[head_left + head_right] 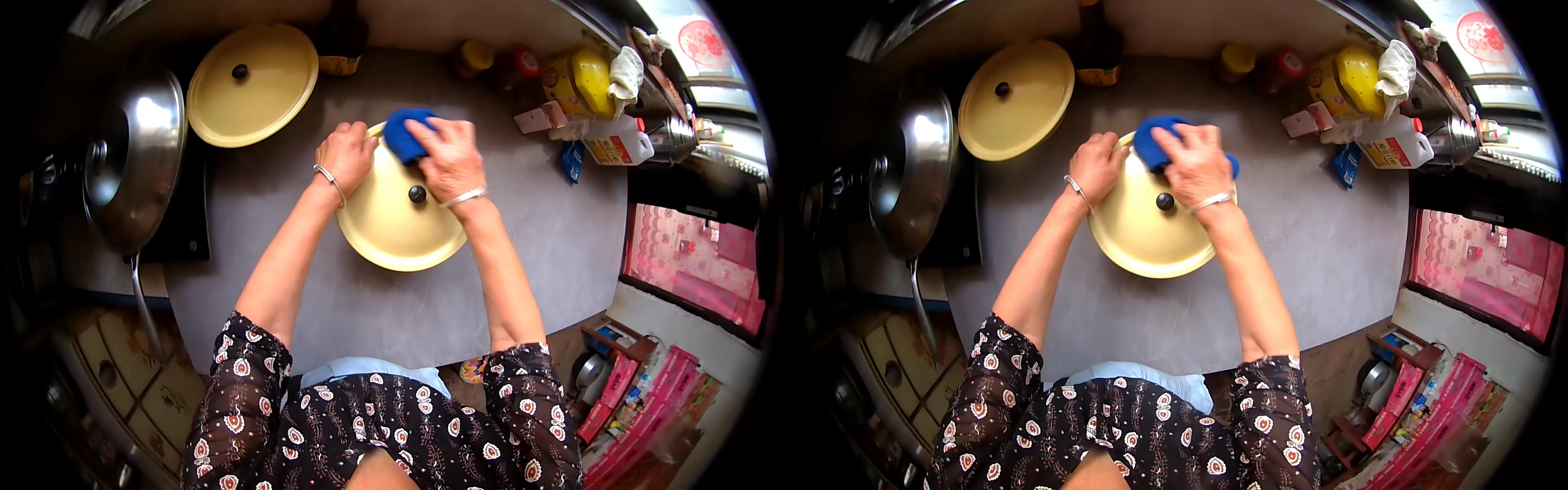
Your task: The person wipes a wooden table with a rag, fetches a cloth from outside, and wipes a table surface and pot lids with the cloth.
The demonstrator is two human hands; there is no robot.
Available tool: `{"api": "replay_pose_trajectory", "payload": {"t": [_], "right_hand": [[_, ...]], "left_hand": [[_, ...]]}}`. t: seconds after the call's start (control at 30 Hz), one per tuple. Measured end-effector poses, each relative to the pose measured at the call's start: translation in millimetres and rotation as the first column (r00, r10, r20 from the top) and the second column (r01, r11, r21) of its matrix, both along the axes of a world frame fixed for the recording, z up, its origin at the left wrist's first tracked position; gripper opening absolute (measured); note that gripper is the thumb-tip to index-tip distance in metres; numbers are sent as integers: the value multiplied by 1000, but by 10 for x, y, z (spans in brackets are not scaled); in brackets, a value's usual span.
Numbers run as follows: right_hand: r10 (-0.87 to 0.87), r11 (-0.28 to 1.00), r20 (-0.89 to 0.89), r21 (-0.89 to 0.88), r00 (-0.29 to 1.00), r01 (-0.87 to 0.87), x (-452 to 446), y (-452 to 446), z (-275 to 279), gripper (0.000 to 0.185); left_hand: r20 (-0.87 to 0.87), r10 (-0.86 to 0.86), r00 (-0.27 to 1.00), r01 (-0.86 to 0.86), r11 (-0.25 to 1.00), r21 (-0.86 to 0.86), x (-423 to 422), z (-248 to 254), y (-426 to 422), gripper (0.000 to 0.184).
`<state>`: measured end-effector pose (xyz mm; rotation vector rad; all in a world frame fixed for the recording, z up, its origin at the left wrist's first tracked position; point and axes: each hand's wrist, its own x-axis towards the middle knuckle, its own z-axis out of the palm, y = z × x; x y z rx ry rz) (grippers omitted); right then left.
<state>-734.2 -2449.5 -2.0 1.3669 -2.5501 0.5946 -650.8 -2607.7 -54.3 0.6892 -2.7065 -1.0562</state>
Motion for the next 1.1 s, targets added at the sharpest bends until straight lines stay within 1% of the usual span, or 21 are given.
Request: {"api": "replay_pose_trajectory", "payload": {"t": [0.03, 0.1, 0.13, 0.23, 0.27, 0.4, 0.43, 0.5, 0.6, 0.7, 0.8, 0.83, 0.9, 0.93, 1.03, 1.07, 1.1], "right_hand": [[76, 996, -50, 43, 996, -74, -70, -119, -111, 43], [106, 992, -37, 66, 994, -104, -176, -266, -210, 40], [150, 980, 32, 130, 988, -153, -261, -302, -182, 45], [91, 971, 145, 206, 985, -120, -418, -361, -236, 36], [71, 971, 150, 215, 986, -103, -444, -338, -235, 28], [-182, 930, 224, 356, 958, 93, -485, -42, -235, 29], [-269, 912, 242, 374, 932, 166, -471, 50, -219, 29], [-437, 858, 274, 414, 857, 306, -411, 227, -186, 28], [-630, 744, 258, 471, 733, 473, -261, 536, -213, 28], [-800, 586, 277, 550, 532, 595, 20, 771, -125, 32], [-886, 463, 299, 549, 354, 695, 409, 963, -156, 36], [-880, 470, 332, 492, 341, 733, 545, 1047, -249, 36], [-908, 398, 325, 462, 266, 793, 842, 1104, -314, 36], [-907, 397, 325, 437, 269, 807, 936, 1149, -367, 35], [-873, 477, 346, 454, 344, 753, 953, 1238, -315, 34], [-838, 541, 335, 395, 431, 743, 941, 1273, -334, 32], [-818, 571, 336, 369, 467, 733, 927, 1306, -331, 31]], "left_hand": [[-23, -12, 1000, 11, 1000, -24, -22, -24, -14, 16], [-63, -34, 997, 30, 997, -69, -14, -69, -28, 17], [-110, -27, 994, 20, 998, -65, 5, -82, -9, 15], [-126, -2, 992, -5, 999, -53, 48, -86, 49, 16], [-123, 15, 992, -21, 999, -49, 58, -94, 69, 16], [-136, 96, 986, -100, 995, -24, 123, -124, 199, 18], [-145, 118, 982, -122, 992, -17, 137, -121, 235, 18], [-128, 153, 980, -154, 988, -4, 167, -124, 302, 18], [-134, 188, 973, -189, 982, 2, 243, -123, 378, 18], [-108, 211, 971, -215, 977, -18, 315, -121, 449, 17], [-87, 250, 964, -251, 968, -2, 407, -140, 514, 17], [-82, 263, 961, -263, 965, 11, 448, -148, 539, 17], [-104, 283, 953, -283, 959, 17, 552, -167, 595, 18], [-115, 296, 948, -296, 955, 18, 616, -179, 629, 18], [-144, 331, 933, -329, 944, 33, 918, -214, 775, 19], [-129, 314, 940, -306, 949, 81, 1013, -192, 800, 19], [-123, 275, 954, -263, 959, 105, 1032, -168, 783, 18]]}}
